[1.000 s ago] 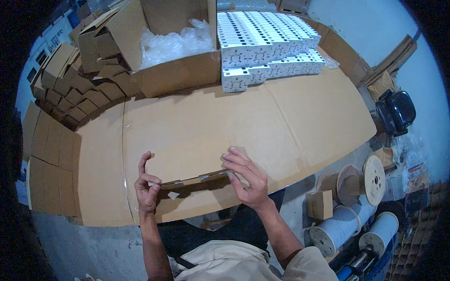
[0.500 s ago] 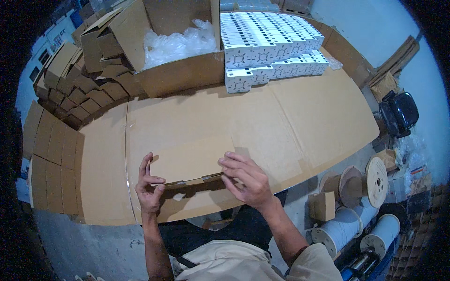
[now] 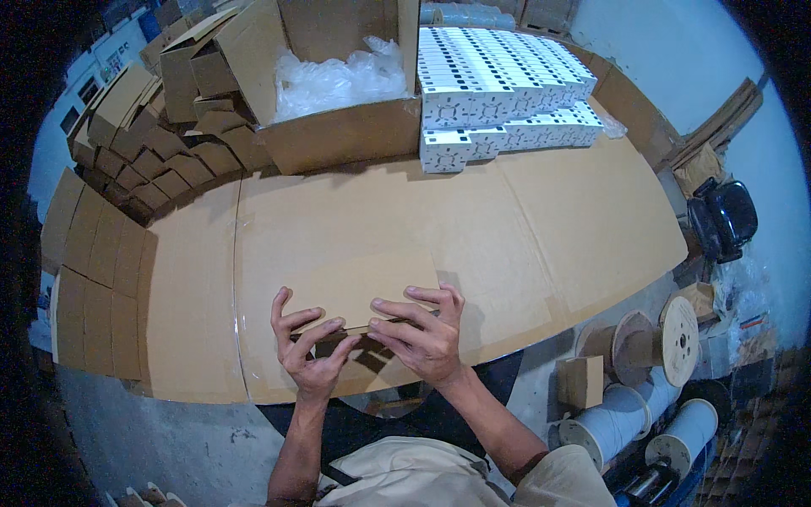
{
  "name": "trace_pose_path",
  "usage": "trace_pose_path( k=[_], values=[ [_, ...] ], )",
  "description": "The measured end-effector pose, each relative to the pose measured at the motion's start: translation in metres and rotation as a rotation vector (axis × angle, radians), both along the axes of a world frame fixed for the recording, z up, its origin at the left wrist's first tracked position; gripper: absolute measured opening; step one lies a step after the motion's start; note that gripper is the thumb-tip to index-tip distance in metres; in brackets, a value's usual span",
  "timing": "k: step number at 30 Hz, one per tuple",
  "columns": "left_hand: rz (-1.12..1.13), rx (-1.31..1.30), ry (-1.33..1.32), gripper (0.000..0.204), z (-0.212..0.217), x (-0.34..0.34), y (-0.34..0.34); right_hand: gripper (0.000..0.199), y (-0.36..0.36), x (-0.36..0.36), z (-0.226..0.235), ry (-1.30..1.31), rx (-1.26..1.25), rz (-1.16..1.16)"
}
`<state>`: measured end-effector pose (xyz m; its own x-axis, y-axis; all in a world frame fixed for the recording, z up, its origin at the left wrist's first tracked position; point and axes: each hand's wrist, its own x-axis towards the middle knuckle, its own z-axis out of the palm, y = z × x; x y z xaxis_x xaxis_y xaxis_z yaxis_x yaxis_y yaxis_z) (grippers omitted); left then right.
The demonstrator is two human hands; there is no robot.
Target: Packing small white product boxes into larger cardboard shipping boxes.
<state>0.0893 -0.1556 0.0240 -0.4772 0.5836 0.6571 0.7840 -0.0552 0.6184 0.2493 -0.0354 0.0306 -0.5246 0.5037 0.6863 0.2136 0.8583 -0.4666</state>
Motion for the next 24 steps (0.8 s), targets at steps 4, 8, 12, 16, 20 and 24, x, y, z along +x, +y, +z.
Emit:
trace_pose_path(
  k=[4,8,12,16,20,24],
  values=[
    [0.007,0.027,0.01,0.037,-0.006,-0.004,0.003,0.022,0.003,-0.004,0.001,0.019,0.001,0.005],
    [0.008,0.029,0.029,0.032,-0.006,-0.008,0.008,0.021,0.007,-0.006,0.008,-0.007,0.015,0.001],
    [-0.01,0.001,0.154,0.029,0.003,-0.02,0.007,0.02,0.02,-0.006,0.015,-0.029,-0.025,0.076],
    [-0.132,-0.022,0.198,0.025,0.006,-0.034,0.011,0.019,0.036,0.006,0.01,-0.013,-0.03,0.135],
    [-0.241,-0.004,0.159,0.023,-0.001,-0.044,0.011,0.02,0.054,0.019,0.006,0.058,-0.072,0.218],
    [-0.258,-0.005,0.174,0.022,0.0,-0.046,0.015,0.019,0.067,0.03,0.002,0.074,-0.174,0.265]
  ],
)
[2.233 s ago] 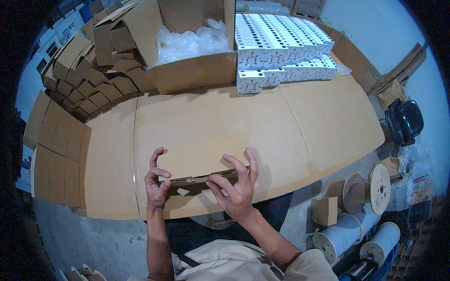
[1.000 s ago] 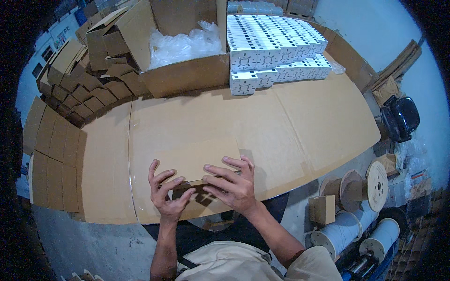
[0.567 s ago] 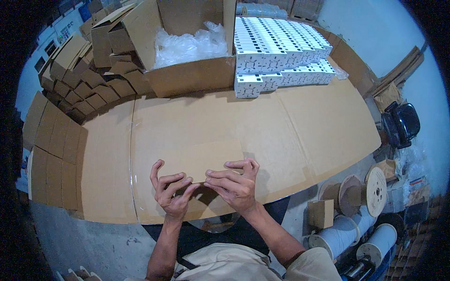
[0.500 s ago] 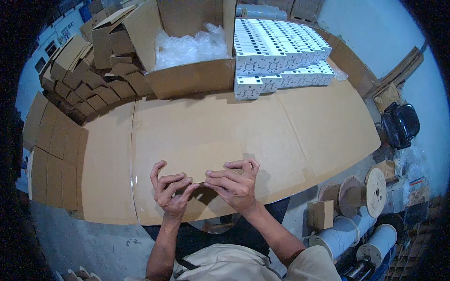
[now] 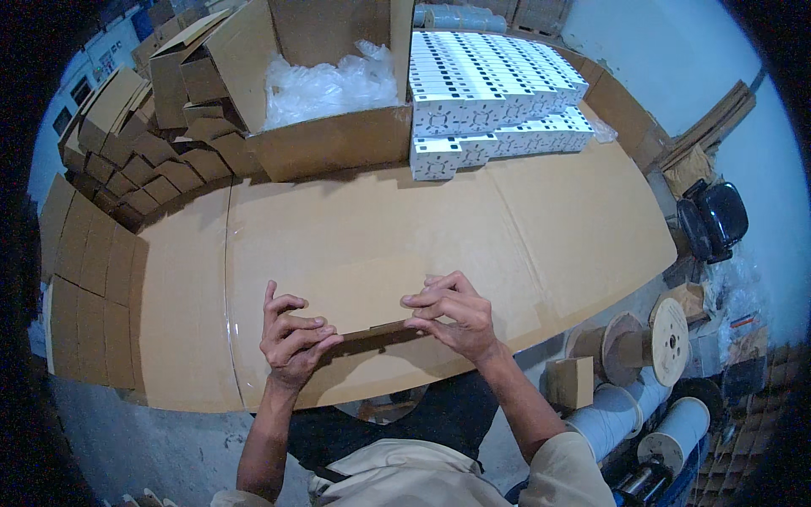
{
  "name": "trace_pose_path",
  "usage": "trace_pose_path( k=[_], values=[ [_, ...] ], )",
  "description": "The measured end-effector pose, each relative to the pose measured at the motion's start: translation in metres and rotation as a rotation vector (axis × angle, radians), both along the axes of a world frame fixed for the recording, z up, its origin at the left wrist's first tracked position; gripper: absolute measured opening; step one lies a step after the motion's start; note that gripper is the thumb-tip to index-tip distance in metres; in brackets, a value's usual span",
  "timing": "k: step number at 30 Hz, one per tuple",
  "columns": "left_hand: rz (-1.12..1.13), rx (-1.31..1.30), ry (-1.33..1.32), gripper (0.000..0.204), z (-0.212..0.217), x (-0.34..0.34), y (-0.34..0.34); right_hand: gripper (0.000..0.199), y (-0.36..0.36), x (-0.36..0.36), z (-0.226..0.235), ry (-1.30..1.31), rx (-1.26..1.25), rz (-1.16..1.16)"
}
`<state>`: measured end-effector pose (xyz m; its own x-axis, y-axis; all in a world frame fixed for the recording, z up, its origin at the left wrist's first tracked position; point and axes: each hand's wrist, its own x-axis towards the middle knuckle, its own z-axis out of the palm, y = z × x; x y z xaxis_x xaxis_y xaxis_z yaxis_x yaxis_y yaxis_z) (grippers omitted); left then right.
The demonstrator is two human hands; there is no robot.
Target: Packing small white product boxes into larger cardboard shipping boxes.
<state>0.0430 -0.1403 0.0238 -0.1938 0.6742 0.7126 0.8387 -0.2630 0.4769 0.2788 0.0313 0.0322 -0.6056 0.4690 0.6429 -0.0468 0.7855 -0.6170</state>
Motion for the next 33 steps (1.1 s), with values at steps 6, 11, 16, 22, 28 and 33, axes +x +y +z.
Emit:
trace_pose_path(
  k=[6,11,16,22,28,33],
  values=[
    [-0.013,-0.016,-0.034,0.022,0.006,-0.001,-0.003,0.013,0.007,0.002,-0.002,-0.005,-0.104,0.058],
    [-0.053,-0.125,-0.007,0.045,0.006,-0.009,-0.011,0.021,0.012,0.012,-0.01,-0.046,-0.183,0.138],
    [-0.11,-0.141,-0.535,0.113,-0.014,-0.03,-0.019,0.061,-0.007,0.025,-0.028,0.287,-0.736,0.092],
    [-0.151,-0.304,-0.536,0.085,-0.032,-0.043,-0.019,0.056,-0.007,0.028,-0.035,0.132,-0.682,-0.112],
    [0.009,-0.187,-0.499,0.083,0.007,-0.059,-0.041,0.044,-0.006,0.026,-0.046,0.149,-0.734,-0.164],
    [0.238,-0.01,-0.398,0.084,0.065,-0.114,-0.087,0.042,-0.011,0.027,-0.039,0.078,-0.683,-0.221]
  ],
)
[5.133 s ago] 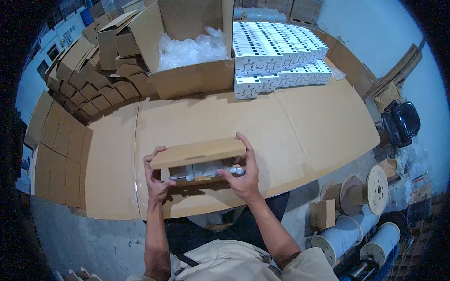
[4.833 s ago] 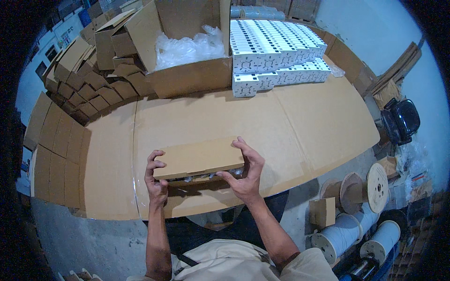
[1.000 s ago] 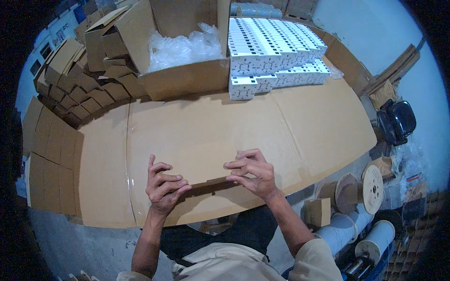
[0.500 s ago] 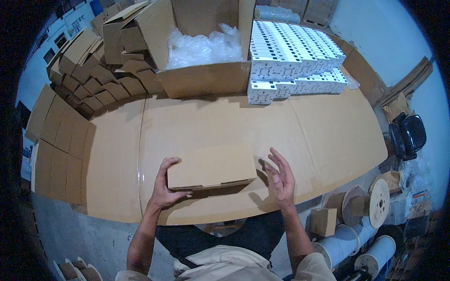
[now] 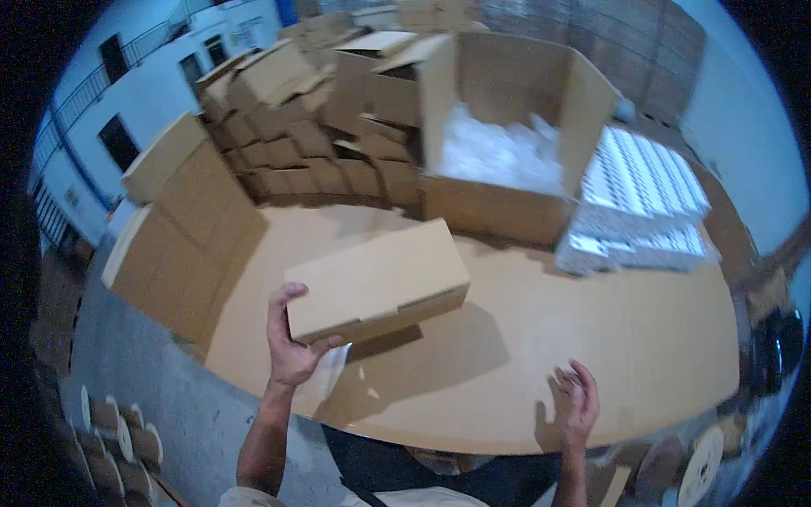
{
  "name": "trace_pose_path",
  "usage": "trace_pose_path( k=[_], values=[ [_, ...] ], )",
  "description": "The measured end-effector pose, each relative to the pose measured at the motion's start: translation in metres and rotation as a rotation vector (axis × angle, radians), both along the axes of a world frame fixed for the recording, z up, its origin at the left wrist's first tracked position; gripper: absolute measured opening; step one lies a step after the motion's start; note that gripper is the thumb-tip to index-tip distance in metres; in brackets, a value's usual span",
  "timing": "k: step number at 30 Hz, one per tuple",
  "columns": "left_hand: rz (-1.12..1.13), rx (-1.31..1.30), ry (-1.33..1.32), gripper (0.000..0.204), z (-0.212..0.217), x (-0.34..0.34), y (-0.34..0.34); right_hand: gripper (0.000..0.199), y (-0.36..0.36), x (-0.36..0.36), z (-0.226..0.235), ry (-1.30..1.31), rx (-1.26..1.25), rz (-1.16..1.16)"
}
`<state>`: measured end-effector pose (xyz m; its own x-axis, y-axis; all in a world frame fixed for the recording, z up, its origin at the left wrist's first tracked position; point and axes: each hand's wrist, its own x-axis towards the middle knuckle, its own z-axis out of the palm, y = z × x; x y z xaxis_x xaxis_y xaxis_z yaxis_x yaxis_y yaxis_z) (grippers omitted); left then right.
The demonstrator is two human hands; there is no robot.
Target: Packing small white product boxes into larger cardboard shipping boxes.
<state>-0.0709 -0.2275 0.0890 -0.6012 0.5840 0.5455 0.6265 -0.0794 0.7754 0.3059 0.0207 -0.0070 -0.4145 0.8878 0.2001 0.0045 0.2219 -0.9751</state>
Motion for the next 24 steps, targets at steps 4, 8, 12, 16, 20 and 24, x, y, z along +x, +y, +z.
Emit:
trace_pose_path(
  k=[4,8,12,16,20,24],
  values=[
    [0.239,0.079,0.113,0.083,0.059,-0.047,-0.055,0.04,-0.005,-0.005,0.0,-0.059,-0.003,-0.057],
    [0.5,0.109,0.366,0.078,0.12,-0.095,-0.126,0.039,-0.015,-0.015,0.01,-0.11,0.023,-0.043],
    [0.604,0.227,0.281,0.074,0.175,-0.122,-0.187,0.055,-0.012,-0.007,0.007,-0.223,0.0,0.06],
    [0.725,0.27,0.394,0.071,0.209,-0.167,-0.256,0.05,-0.012,-0.007,-0.003,-0.153,0.06,-0.021],
    [0.911,0.269,0.444,0.07,0.216,-0.217,-0.316,0.053,-0.012,-0.009,0.002,-0.162,-0.01,-0.025],
    [0.947,0.307,0.395,0.067,0.205,-0.265,-0.349,0.055,-0.022,-0.017,0.014,-0.248,0.026,-0.064]
  ],
)
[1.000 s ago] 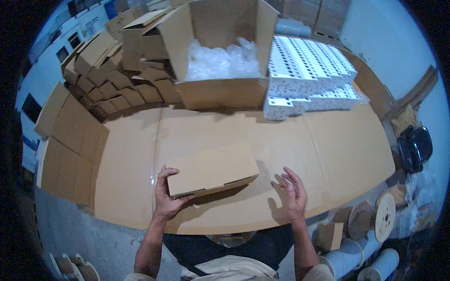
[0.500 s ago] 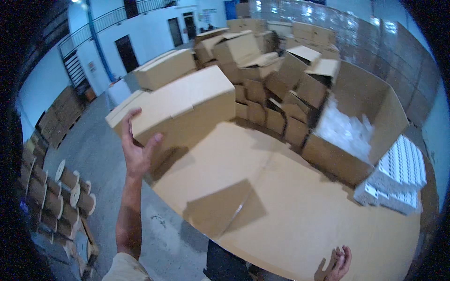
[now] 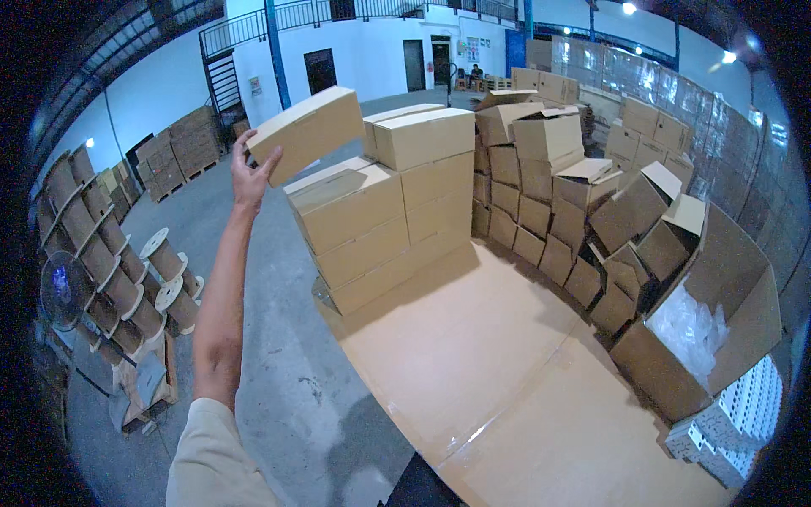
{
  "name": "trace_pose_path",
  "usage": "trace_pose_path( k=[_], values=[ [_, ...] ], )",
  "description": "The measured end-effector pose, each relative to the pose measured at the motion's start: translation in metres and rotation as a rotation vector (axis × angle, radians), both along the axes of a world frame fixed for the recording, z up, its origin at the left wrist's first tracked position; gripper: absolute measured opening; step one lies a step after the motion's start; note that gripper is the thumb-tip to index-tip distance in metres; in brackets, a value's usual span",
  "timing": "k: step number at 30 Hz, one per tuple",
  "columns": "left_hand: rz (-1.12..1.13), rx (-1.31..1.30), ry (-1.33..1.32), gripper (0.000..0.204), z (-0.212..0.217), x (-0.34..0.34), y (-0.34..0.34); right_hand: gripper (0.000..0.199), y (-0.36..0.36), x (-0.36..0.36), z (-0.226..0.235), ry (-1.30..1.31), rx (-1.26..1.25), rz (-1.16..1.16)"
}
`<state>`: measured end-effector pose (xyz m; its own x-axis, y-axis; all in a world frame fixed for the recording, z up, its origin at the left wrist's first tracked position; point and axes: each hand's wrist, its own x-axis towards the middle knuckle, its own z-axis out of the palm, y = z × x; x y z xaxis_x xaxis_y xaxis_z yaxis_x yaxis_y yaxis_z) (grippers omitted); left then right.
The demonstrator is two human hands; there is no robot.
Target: Packing small white product boxes into larger cardboard shipping boxes.
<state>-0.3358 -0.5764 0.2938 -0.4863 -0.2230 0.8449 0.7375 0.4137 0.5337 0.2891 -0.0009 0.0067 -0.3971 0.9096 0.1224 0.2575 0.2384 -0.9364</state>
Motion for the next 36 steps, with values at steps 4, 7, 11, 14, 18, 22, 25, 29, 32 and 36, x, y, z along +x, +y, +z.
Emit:
trace_pose_path(
  k=[4,7,11,14,18,22,25,29,32,36],
  values=[
    [0.035,-0.027,-0.088,0.069,-0.014,-0.032,-0.017,0.057,0.011,0.009,-0.017,-0.002,-0.045,-0.013],
    [0.008,-0.004,-0.178,0.068,-0.026,-0.045,-0.014,0.056,0.002,0.004,-0.009,-0.026,-0.002,-0.033],
    [0.013,-0.076,-0.193,0.068,-0.033,-0.058,-0.018,0.055,0.002,0.003,-0.011,0.012,-0.055,-0.043],
    [-0.022,-0.046,-0.247,0.07,-0.038,-0.066,-0.019,0.054,0.004,0.002,-0.01,-0.091,0.012,-0.036],
    [-0.042,-0.021,-0.298,0.072,-0.041,-0.067,-0.017,0.053,-0.003,-0.005,-0.001,-0.089,-0.01,-0.058],
    [0.015,-0.098,-0.284,0.07,-0.041,-0.067,-0.021,0.052,0.002,-0.004,-0.01,-0.049,-0.017,-0.092],
    [0.056,-0.14,-0.236,0.07,-0.044,-0.067,-0.02,0.053,0.003,-0.002,-0.01,-0.093,0.036,-0.074],
    [0.055,-0.161,-0.212,0.07,-0.049,-0.066,-0.021,0.053,-0.003,-0.007,-0.001,-0.223,0.146,-0.096],
    [0.029,-0.143,-0.23,0.072,-0.05,-0.066,-0.018,0.051,0.001,-0.003,-0.009,-0.129,0.133,-0.076],
    [0.105,-0.193,-0.212,0.077,-0.05,-0.069,-0.018,0.047,-0.001,-0.003,-0.006,-0.118,0.087,-0.105]
  ],
)
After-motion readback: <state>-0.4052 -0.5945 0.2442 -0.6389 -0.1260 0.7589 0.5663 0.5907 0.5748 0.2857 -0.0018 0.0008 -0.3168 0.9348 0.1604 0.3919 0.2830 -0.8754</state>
